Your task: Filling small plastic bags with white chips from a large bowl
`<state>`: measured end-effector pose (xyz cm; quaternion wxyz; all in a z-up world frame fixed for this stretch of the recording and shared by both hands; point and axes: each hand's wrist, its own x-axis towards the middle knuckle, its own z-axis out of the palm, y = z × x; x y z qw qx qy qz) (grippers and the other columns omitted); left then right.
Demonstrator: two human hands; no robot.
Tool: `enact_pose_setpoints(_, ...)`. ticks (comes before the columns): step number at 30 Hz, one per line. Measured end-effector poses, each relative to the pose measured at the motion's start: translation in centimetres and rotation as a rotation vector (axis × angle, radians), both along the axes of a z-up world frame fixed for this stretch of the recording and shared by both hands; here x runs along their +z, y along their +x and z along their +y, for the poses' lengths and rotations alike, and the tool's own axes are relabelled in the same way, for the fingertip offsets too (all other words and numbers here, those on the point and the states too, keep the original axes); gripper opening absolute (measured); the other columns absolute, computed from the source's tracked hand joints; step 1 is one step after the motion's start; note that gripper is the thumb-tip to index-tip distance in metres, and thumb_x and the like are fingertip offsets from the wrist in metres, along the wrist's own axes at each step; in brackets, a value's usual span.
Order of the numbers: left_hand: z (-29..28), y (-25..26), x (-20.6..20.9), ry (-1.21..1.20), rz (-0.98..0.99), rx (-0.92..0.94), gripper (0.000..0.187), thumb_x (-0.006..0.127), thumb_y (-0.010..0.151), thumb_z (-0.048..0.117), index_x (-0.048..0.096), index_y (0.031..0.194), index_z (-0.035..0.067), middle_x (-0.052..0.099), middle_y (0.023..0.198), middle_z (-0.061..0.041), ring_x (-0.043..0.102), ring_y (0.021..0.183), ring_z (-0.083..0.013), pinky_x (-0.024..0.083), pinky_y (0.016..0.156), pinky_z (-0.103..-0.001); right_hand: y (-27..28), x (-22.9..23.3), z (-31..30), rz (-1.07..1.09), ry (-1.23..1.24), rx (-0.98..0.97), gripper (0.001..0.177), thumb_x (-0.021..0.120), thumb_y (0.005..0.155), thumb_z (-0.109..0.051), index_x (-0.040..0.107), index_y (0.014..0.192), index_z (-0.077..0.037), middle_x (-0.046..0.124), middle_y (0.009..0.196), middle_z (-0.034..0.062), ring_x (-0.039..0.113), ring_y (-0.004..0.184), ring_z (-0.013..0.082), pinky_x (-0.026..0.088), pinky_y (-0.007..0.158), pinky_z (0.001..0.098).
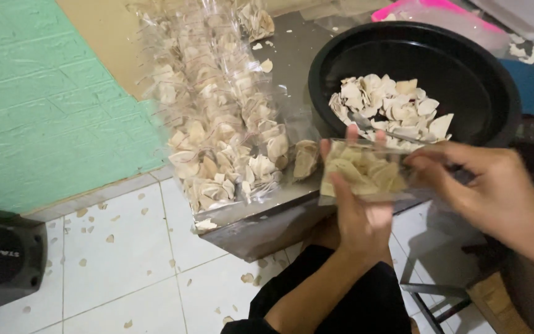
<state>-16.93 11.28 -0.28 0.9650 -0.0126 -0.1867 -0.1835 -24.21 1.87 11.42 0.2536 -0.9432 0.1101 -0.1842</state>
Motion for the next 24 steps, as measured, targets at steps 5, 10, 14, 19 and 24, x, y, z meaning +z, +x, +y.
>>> enact_pose_setpoints(5,2.8,-0.6,-0.6,0.278,0.107,-0.404,0.064,0.053,0.103,0.024,0.033,0.159,0.002,0.051,0.141,-0.023,0.058,0.120,-0.0309,0.058,0.095,-0.042,-2.4,0.9,-2.2,-0.042,0.067,-0.076,0.017,0.064,0.105,-0.013,0.078,0.107,-0.004,0.078,0.094,0.0035,0.068,0.089,0.0102,0.049,0.087,0.0231)
enact_pose_setpoints(10,3.1,-2.1,-2.3,0.422,0.081,-0.577,0.057,0.064,0.099,0.036,0.052,0.151,0.014,0.062,0.137,-0.025,0.062,0.123,-0.0353,0.052,0.104,-0.050,-4.2,0.5,-5.9,0.113,0.331,-0.044,0.021,0.067,0.098,-0.012,0.083,0.094,0.001,0.076,0.062,0.0097,0.061,0.062,0.0126,0.045,0.061,0.0245)
enact_pose_setpoints(14,2.0,-3.8,-4.6,0.394,0.091,-0.630,0.082,0.084,0.083,0.019,0.044,0.154,0.006,0.059,0.141,-0.023,0.064,0.118,-0.0290,0.057,0.098,-0.041,-4.0,0.9,-4.5,0.211,0.210,-0.083,0.029,0.056,0.104,-0.028,0.080,0.110,-0.012,0.074,0.064,0.0044,0.066,0.068,0.0120,0.052,0.065,0.0271)
enact_pose_setpoints(19,2.0,-3.2,-4.6,0.425,0.235,-0.452,0.052,0.076,0.087,0.004,0.052,0.134,0.002,0.062,0.134,-0.021,0.065,0.113,-0.0322,0.060,0.089,-0.042,-5.2,-3.1,1.8,-0.310,0.476,-0.194,0.083,0.033,0.102,-0.065,0.049,0.145,0.005,0.062,0.113,0.0153,0.059,0.103,0.0241,0.047,0.094,0.0363)
enact_pose_setpoints(24,1.6,-3.8,-5.0,0.474,0.179,-0.301,0.060,0.077,0.090,0.022,0.050,0.138,-0.003,0.064,0.131,-0.019,0.065,0.118,-0.0279,0.052,0.107,-0.040,-4.2,-12.7,5.7,-0.385,0.800,-0.303,0.065,0.076,0.081,-0.008,0.053,0.142,0.000,0.063,0.134,0.0116,0.061,0.119,0.0171,0.049,0.107,0.0296)
